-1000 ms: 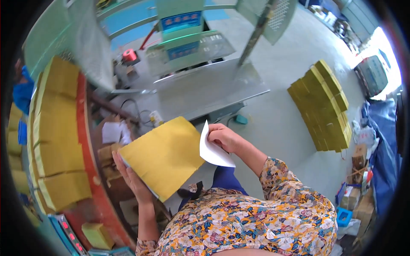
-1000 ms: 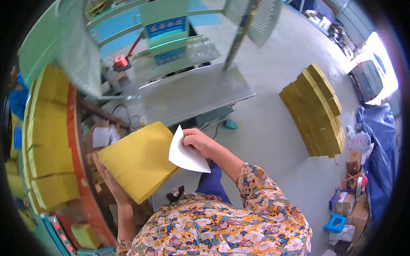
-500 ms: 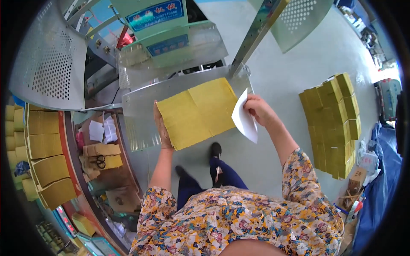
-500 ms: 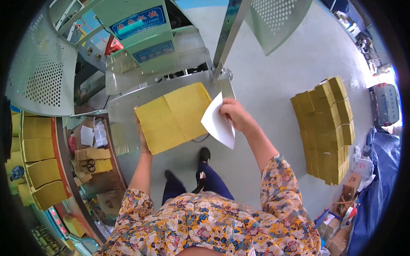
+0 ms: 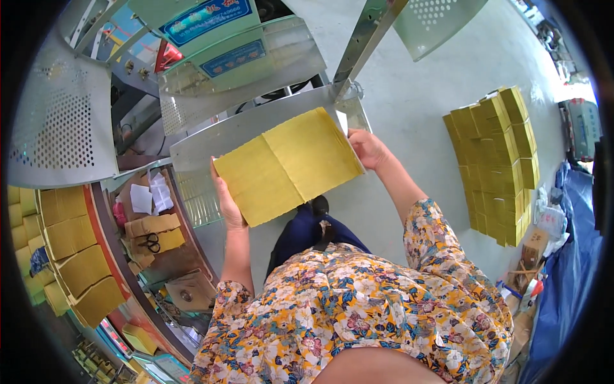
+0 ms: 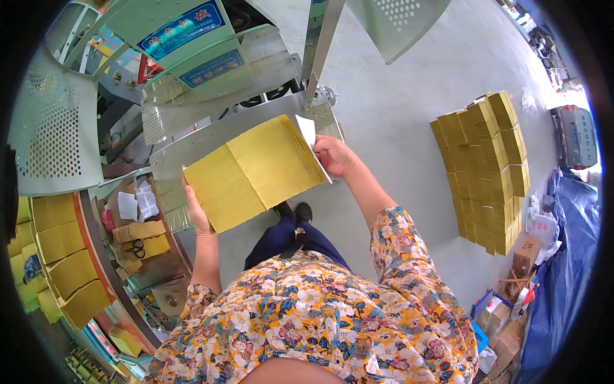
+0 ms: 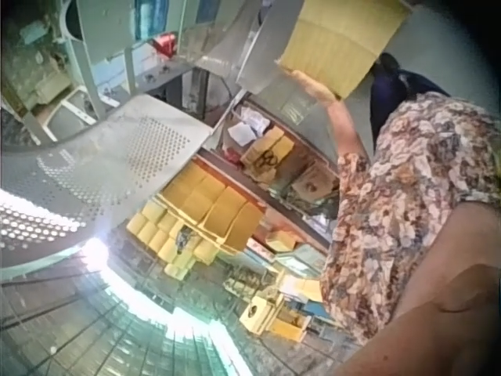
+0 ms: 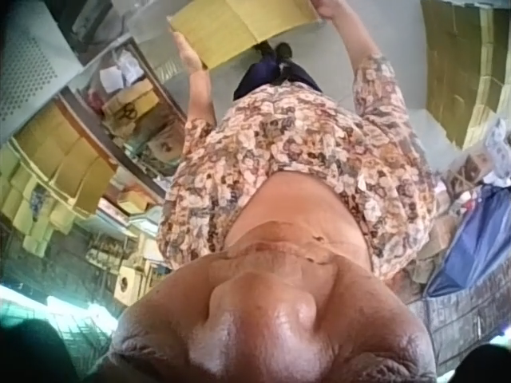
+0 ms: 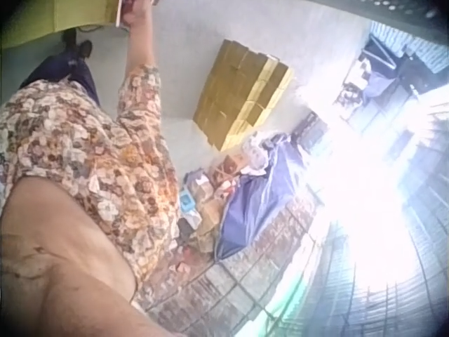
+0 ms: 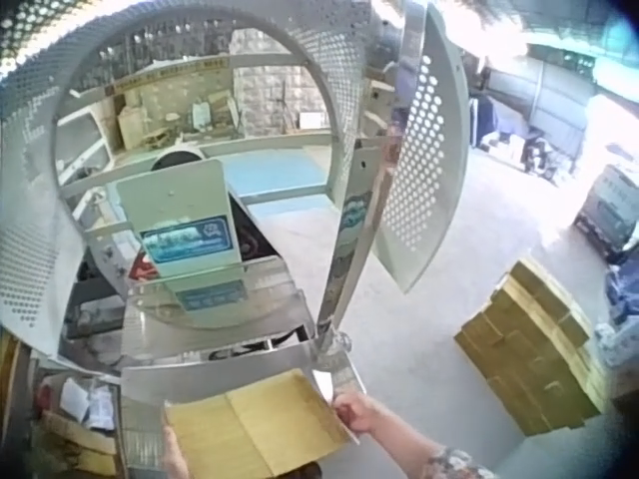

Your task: Weighing, counting, labeling, and banding stacks of yellow paper goods.

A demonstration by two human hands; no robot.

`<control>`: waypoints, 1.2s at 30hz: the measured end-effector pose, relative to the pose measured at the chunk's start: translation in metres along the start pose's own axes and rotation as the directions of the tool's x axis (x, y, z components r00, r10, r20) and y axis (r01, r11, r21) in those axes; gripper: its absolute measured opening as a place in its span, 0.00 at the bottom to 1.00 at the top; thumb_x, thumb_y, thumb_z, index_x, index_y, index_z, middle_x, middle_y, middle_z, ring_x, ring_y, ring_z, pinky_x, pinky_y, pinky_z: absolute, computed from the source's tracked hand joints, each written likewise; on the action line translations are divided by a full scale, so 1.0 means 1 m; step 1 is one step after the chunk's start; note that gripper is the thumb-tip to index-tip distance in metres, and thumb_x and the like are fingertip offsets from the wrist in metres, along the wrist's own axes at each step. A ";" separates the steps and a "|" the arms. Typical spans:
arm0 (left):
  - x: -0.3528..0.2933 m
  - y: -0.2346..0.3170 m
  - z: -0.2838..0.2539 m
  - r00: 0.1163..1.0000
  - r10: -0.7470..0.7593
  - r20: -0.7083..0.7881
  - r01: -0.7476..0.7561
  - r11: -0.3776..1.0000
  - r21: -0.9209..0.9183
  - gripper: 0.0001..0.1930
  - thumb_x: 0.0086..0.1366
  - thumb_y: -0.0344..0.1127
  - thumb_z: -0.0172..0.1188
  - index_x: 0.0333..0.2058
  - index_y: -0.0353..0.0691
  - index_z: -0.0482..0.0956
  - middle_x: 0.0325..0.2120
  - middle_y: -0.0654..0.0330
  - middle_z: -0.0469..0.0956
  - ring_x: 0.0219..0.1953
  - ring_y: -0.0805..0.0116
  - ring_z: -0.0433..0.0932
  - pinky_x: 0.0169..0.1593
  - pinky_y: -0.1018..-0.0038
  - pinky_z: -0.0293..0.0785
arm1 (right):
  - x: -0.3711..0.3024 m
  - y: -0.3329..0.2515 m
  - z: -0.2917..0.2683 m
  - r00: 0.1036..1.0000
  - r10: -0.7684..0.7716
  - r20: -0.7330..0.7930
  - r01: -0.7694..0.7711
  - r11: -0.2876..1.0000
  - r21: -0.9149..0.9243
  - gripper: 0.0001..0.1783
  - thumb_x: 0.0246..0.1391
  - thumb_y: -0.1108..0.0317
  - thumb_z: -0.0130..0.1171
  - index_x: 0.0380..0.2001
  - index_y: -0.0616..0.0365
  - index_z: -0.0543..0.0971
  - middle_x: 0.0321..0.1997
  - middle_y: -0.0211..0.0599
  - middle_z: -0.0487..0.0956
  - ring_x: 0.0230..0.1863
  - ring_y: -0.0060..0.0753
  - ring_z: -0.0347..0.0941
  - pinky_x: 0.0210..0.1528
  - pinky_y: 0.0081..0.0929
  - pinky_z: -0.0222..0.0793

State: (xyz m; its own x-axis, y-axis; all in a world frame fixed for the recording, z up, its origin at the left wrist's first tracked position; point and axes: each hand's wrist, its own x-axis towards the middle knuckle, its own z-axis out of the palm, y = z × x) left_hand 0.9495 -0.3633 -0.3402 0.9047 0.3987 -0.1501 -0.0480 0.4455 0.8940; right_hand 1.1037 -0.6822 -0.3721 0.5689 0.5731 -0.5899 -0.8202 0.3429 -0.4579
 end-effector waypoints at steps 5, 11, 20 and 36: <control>-0.001 0.002 0.003 0.999 -0.034 -0.031 0.035 0.998 0.051 0.32 0.73 0.56 0.41 0.69 0.50 0.50 0.66 0.59 0.56 0.66 0.61 0.58 0.67 0.63 0.57 | 0.002 0.003 0.008 0.998 -0.010 -0.058 0.001 0.987 -0.158 0.28 0.47 0.79 0.46 0.55 0.69 0.70 0.42 0.41 0.79 0.39 0.30 0.78 0.44 0.28 0.78; -0.010 0.008 0.009 0.995 -0.050 -0.090 0.056 0.997 0.060 0.31 0.73 0.52 0.41 0.70 0.49 0.48 0.66 0.58 0.56 0.67 0.61 0.56 0.67 0.63 0.56 | -0.001 0.011 0.036 0.949 -0.257 -0.183 0.123 0.837 -0.534 0.26 0.51 0.76 0.51 0.56 0.65 0.71 0.48 0.40 0.79 0.42 0.29 0.77 0.47 0.26 0.74; -0.001 0.025 0.020 0.992 -0.049 -0.112 0.057 0.995 0.076 0.31 0.69 0.40 0.41 0.70 0.48 0.50 0.67 0.55 0.55 0.68 0.61 0.55 0.69 0.64 0.52 | -0.003 0.023 0.034 0.797 -0.603 -0.039 0.232 0.364 -0.902 0.16 0.55 0.69 0.61 0.48 0.54 0.80 0.48 0.35 0.79 0.40 0.26 0.77 0.46 0.23 0.72; 0.010 0.032 -0.012 0.981 -0.128 -0.144 0.118 0.990 -0.076 0.24 0.71 0.43 0.37 0.62 0.43 0.62 0.57 0.59 0.66 0.61 0.62 0.65 0.64 0.64 0.62 | -0.043 0.020 0.075 0.895 -0.443 0.050 0.388 0.721 -0.574 0.26 0.63 0.56 0.52 0.57 0.63 0.72 0.53 0.38 0.77 0.54 0.27 0.70 0.59 0.26 0.63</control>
State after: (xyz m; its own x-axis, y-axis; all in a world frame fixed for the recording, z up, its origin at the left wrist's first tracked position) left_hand 0.9517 -0.3353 -0.3185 0.8331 0.4493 -0.3226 0.0274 0.5491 0.8353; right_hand 1.0581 -0.6444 -0.3062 0.8695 0.3981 -0.2923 -0.3357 0.0423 -0.9410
